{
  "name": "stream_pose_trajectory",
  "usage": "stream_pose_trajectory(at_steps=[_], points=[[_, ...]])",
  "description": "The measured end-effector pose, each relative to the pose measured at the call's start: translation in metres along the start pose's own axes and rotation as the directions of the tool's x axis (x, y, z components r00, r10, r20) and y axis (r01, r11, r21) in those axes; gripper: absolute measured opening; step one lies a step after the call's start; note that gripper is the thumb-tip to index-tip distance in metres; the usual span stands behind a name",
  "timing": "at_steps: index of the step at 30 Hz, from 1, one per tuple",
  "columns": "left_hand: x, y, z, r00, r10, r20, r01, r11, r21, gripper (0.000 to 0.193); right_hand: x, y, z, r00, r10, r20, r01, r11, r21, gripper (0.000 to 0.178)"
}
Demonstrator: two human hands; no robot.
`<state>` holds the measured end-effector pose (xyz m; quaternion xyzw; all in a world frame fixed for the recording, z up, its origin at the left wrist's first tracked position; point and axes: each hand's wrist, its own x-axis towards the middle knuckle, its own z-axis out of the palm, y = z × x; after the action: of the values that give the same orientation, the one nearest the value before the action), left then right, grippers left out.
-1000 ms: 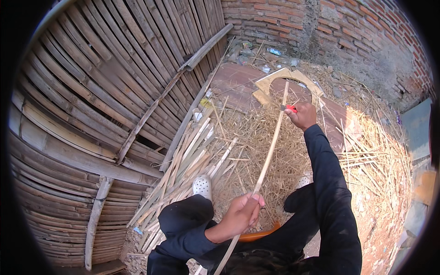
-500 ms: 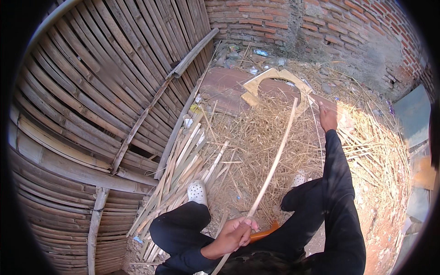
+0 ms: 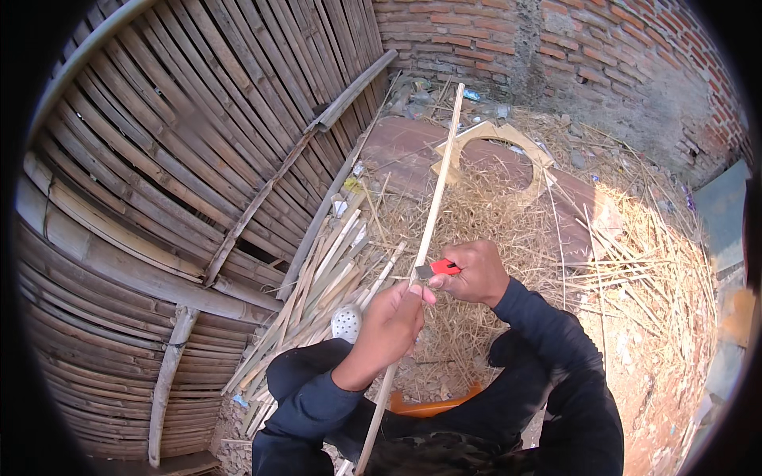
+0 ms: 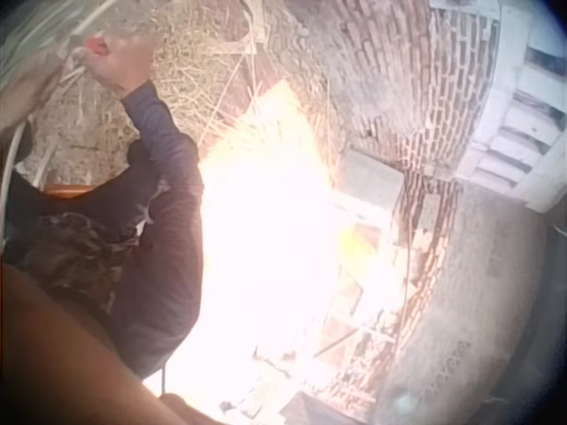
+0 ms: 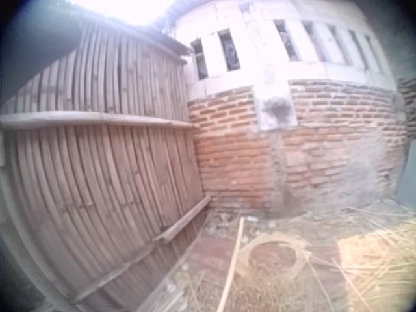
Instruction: The person sits on the ground and uses a red utility knife to shave thin strips from a long bamboo stick. They hold the stick with their left hand and scrape the blade along its length to remove the outer layer, occasionally switching to a larger knife to split the bamboo.
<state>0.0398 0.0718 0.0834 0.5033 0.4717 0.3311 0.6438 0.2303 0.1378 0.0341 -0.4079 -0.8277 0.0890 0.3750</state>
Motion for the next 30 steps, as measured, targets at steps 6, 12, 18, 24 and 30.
stream_pose_trajectory(at_steps=[6, 12, 18, 24, 30], points=[[0.014, -0.027, 0.000, 0.971, 0.234, -0.056, -0.230, 0.971, 0.066, 0.027, 0.006, 0.011, 0.006, 0.994, -0.083, -0.077, 0.076, 0.993, -0.085, 0.065], [0.016, -0.036, 0.001, 0.993, 0.119, -0.014, -0.120, 0.991, -0.063, 0.027, 0.010, 0.038, 0.019, 0.978, 0.167, -0.121, -0.188, 0.965, -0.184, 0.062], [0.017, -0.035, -0.009, 0.995, 0.089, -0.042, -0.094, 0.985, -0.147, 0.027, 0.011, 0.007, 0.025, 1.000, -0.012, -0.005, 0.011, 0.996, -0.091, 0.059], [0.012, -0.039, -0.011, 0.993, 0.113, -0.041, -0.117, 0.989, -0.086, 0.025, 0.019, 0.018, 0.026, 0.998, -0.006, -0.065, -0.001, 0.995, -0.102, 0.059], [0.000, -0.040, -0.007, 0.995, 0.091, 0.047, -0.085, 0.990, -0.108, 0.025, 0.029, 0.055, 0.023, 0.979, 0.157, -0.126, -0.185, 0.950, -0.253, 0.060]])
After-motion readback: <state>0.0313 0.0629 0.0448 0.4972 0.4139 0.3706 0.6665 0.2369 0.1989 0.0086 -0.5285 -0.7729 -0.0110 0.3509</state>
